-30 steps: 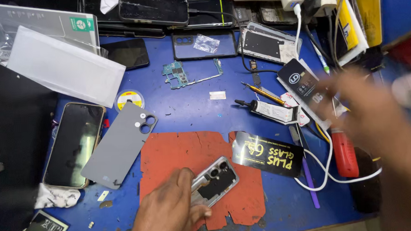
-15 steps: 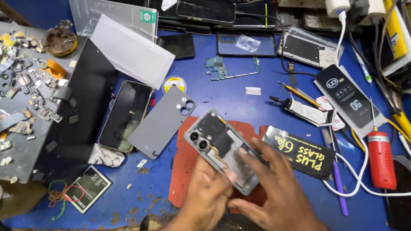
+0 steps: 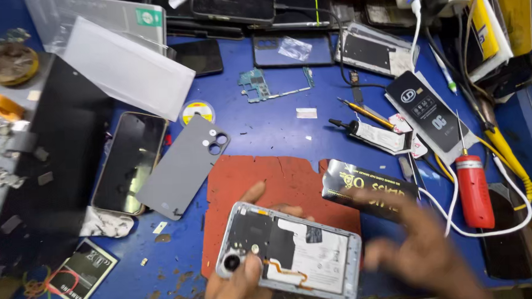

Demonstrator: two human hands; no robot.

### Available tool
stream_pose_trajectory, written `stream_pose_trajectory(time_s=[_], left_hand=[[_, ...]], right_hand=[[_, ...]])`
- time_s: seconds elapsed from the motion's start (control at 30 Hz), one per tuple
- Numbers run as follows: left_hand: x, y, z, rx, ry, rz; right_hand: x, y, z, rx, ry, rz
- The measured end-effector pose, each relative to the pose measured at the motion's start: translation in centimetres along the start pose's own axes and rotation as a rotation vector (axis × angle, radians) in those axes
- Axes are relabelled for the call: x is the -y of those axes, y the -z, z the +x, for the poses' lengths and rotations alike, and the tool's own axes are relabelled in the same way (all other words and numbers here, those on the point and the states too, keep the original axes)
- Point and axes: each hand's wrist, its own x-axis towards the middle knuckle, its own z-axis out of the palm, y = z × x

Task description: The person disassembles a smartphone using a screwdriver and a prying tool. They remove the back cover, unscrew internal components, and detach the camera module. The person then reassembles the phone by placing the back cover and securing it with screws.

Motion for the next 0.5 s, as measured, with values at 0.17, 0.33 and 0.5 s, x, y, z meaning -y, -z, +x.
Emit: stream_pose_trajectory(time_s=[0.17, 0.33, 0.5], left_hand=[[3.4, 0.4, 1.8, 0.257, -0.04, -0.001], [3.0, 0.3, 1.2, 0.171, 0.036, -0.064], [2.0, 0.4, 2.8, 0.037, -0.177, -0.149]], right_hand=[[-1.9, 1.6, 2.0, -0.042, -0.113, -0.752], [-2.8, 1.5, 2.1, -0.089, -0.192, -0.751], [-4.3, 5.3, 1.7, -0.285, -0.236, -0.545]])
